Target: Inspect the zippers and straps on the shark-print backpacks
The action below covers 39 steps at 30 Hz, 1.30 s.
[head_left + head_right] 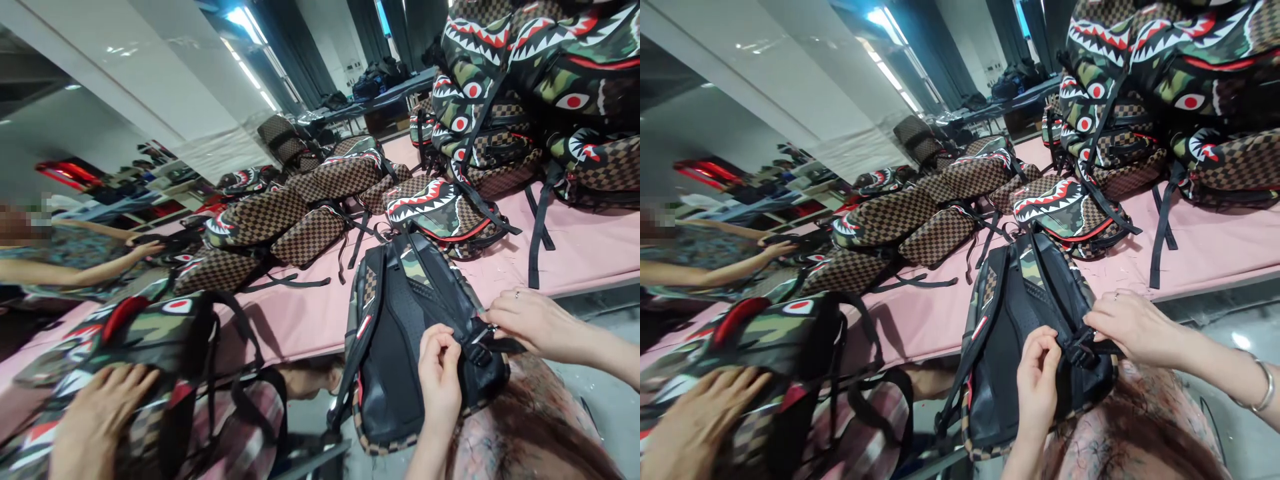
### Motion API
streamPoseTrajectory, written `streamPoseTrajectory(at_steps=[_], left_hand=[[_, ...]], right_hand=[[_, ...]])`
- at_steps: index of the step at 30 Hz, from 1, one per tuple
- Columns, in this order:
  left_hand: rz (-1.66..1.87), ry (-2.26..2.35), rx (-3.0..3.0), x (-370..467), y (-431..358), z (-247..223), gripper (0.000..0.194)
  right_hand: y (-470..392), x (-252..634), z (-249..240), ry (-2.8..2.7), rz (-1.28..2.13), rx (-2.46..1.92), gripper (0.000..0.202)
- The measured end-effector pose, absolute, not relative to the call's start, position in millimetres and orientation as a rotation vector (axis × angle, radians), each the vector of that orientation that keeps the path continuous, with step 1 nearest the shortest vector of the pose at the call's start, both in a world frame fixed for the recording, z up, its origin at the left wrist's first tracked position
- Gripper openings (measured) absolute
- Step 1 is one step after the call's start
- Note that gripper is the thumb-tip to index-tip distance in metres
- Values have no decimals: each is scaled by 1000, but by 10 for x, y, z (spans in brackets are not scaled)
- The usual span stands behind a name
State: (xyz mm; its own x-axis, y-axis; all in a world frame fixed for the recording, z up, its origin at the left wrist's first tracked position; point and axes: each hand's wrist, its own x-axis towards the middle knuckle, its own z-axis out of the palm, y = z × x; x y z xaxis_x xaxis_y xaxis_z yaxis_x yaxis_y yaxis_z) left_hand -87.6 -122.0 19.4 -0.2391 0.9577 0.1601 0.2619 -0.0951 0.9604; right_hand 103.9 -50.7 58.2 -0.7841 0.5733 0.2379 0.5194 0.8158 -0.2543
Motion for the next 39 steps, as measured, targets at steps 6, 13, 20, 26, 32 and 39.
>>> streamPoseTrajectory(at_steps=[6,13,20,26,32,39], left_hand=[[1411,1534,1376,-843,-1224,182,15],[1441,1477,1235,-879,-1208,87,17],[1432,1447,1185,-880,-1201,23,19],[1412,1448,1185,-888,-1200,54,19],[1425,1437,1132,-905,-1203,21,20],[1459,1357,989,-912,-1206,-33,23]], right_hand=[[-443,915,691,-2848,57,-796,9],[-384,1001,662,-2787,217,-825,12],[-266,941,782,-2895,223,-660,9],[-233,793,848,-2961,142,-492,16],[-233,842,744,-2908,246,-521,16],[-520,1007,298,-2058,1271,-1041,30]])
